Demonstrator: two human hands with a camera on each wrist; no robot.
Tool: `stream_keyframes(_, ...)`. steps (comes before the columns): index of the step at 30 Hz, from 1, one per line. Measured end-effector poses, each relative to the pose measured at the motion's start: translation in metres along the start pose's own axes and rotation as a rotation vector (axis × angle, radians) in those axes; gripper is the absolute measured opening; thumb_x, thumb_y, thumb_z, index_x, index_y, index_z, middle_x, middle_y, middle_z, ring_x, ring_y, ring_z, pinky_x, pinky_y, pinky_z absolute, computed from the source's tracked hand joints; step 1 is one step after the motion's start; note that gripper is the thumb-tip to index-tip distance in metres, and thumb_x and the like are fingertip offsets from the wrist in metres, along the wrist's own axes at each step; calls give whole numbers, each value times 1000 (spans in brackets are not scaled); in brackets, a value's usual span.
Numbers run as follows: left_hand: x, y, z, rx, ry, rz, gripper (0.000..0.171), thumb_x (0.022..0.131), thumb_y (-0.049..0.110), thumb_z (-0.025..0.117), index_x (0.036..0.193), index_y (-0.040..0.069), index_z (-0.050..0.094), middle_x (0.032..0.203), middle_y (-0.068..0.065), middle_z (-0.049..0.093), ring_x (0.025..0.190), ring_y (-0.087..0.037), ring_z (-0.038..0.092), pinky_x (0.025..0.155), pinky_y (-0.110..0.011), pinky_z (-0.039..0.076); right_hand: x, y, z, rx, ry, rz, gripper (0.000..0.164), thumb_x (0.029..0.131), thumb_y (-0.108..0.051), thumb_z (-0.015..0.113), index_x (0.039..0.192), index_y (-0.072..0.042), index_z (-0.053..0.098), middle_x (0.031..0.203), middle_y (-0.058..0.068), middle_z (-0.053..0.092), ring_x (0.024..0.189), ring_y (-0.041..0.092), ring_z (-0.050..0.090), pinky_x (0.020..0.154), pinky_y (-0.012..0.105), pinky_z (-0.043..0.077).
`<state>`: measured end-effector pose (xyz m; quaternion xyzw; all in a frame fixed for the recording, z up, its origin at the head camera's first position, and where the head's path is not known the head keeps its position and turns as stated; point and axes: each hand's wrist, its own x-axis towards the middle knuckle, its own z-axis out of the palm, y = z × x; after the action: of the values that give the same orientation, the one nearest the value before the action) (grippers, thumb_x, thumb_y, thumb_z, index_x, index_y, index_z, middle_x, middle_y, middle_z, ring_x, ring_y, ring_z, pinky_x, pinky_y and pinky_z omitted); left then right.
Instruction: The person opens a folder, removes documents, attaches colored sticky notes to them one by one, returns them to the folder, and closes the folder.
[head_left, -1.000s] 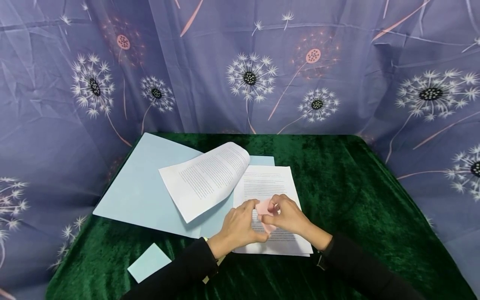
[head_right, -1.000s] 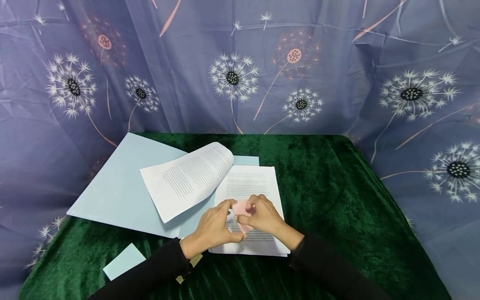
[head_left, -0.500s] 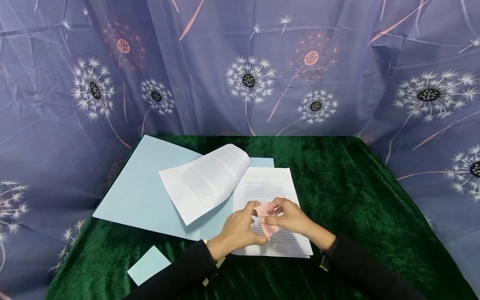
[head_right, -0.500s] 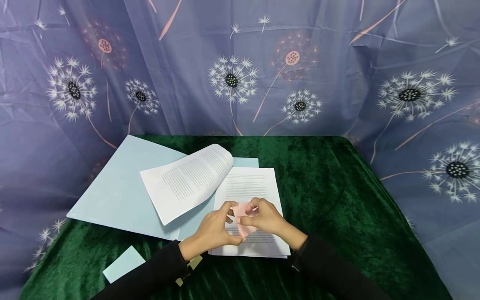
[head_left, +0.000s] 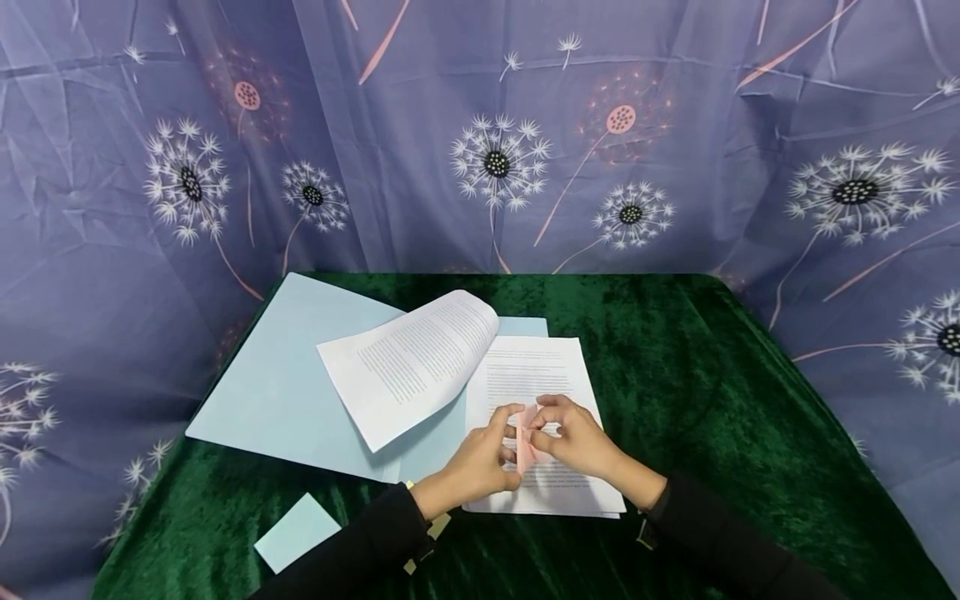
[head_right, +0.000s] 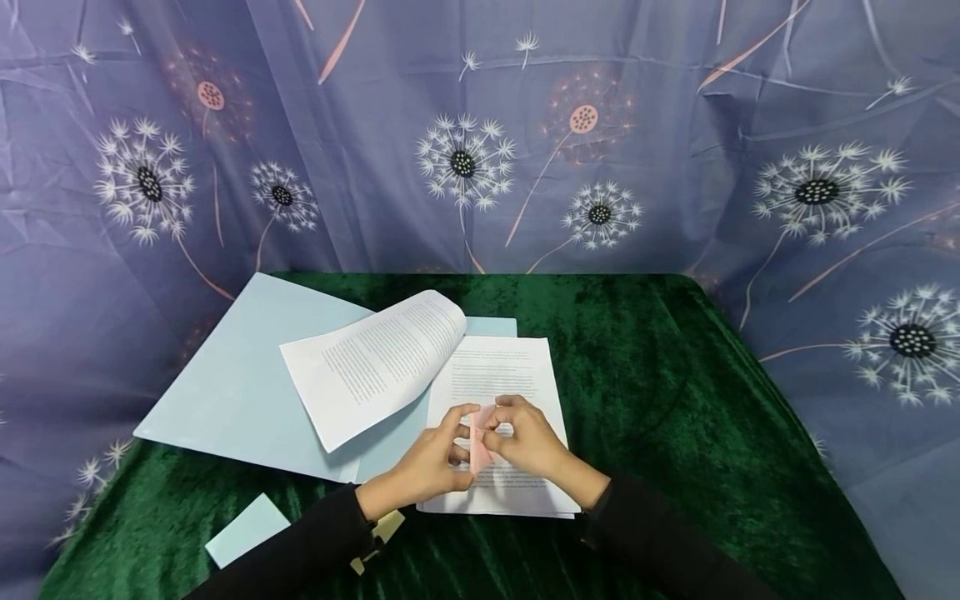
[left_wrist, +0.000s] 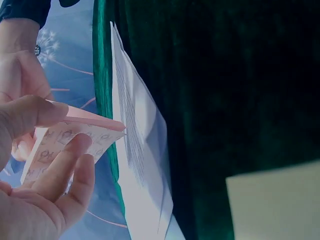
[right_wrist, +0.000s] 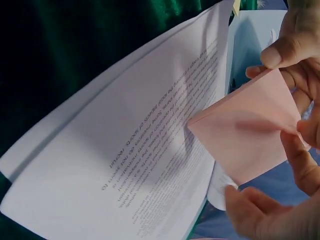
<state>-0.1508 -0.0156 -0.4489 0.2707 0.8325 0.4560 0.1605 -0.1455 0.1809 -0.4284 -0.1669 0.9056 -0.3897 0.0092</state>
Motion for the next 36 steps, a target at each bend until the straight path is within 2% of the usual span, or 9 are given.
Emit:
stream_keyframes(4, -1, -2, 1, -19, 6, 20, 88, 77, 4, 80, 151, 8, 33, 129, -19, 65, 96, -25, 75, 70, -20, 55, -3, -3, 2, -129, 55, -98, 12, 87, -2, 71, 80, -12, 72, 96, 10, 66, 92, 26, 63, 77, 36, 51)
stream_keyframes(7, -1, -1, 1, -21, 72, 52, 76, 81, 8, 78, 147, 4, 41, 121, -18, 69, 91, -26, 76, 68, -20, 55, -4, -3, 4, -174, 53, -161, 12, 90, -1, 70, 83, -11, 69, 79, -1, 61, 73, 10, 56, 66, 24, 45)
stream_keyframes(10, 0, 2, -1, -9, 147, 54, 61, 83, 0, 69, 140, 2, 50, 108, -15, 71, 84, -26, 76, 63, -20, 54, -4, -3, 6, -203, 53, -215, 9, 92, -1, 69, 86, -9, 69, 71, -3, 58, 63, -1, 45, 59, 19, 40)
stream_keyframes(12, 0, 3, -2, -2, 171, 37, 57, 81, -6, 65, 137, 1, 54, 100, -13, 70, 79, -23, 75, 61, -20, 53, -3, -3, 7, -227, 68, -240, 9, 92, -1, 69, 87, -8, 69, 70, -3, 59, 63, -2, 41, 59, 19, 39)
stream_keyframes(15, 0, 3, -3, 22, 191, 32, 55, 80, -8, 63, 134, 1, 56, 93, -10, 67, 75, -17, 71, 62, -20, 52, -4, -3, 7, -262, 97, -269, 10, 90, 2, 69, 90, -7, 72, 79, 1, 69, 65, 0, 45, 61, 20, 42)
stream_keyframes(19, -1, 2, -3, 51, 214, 33, 48, 81, -8, 63, 128, -1, 56, 88, -11, 66, 75, -14, 67, 64, -20, 51, -4, -3, 8, -280, 112, -279, 13, 88, 5, 69, 92, -7, 74, 85, 4, 73, 65, 1, 47, 61, 21, 42)
stream_keyframes(23, -4, 1, -3, 55, 219, 27, 39, 81, -7, 64, 119, 0, 58, 86, -12, 66, 75, -12, 66, 63, -20, 50, -4, -2, 7, -247, 98, -260, 15, 89, 4, 69, 97, -6, 76, 83, 3, 71, 62, -2, 41, 58, 19, 39)
stream_keyframes(27, -5, 1, -3, 62, 222, 12, 36, 80, -7, 64, 115, 2, 59, 83, -7, 64, 74, -10, 64, 63, -20, 50, -4, 0, 6, -201, 87, -229, 15, 90, 3, 69, 97, -7, 77, 82, 2, 70, 61, -5, 39, 57, 18, 38)
stream_keyframes(36, -6, 0, -4, 69, 221, -16, 37, 79, -9, 63, 113, 3, 59, 81, -3, 62, 71, -7, 61, 60, -20, 48, -4, 3, 2, -127, 90, -138, 9, 92, -3, 70, 85, -8, 73, 67, -5, 56, 56, -4, 37, 52, 19, 35)
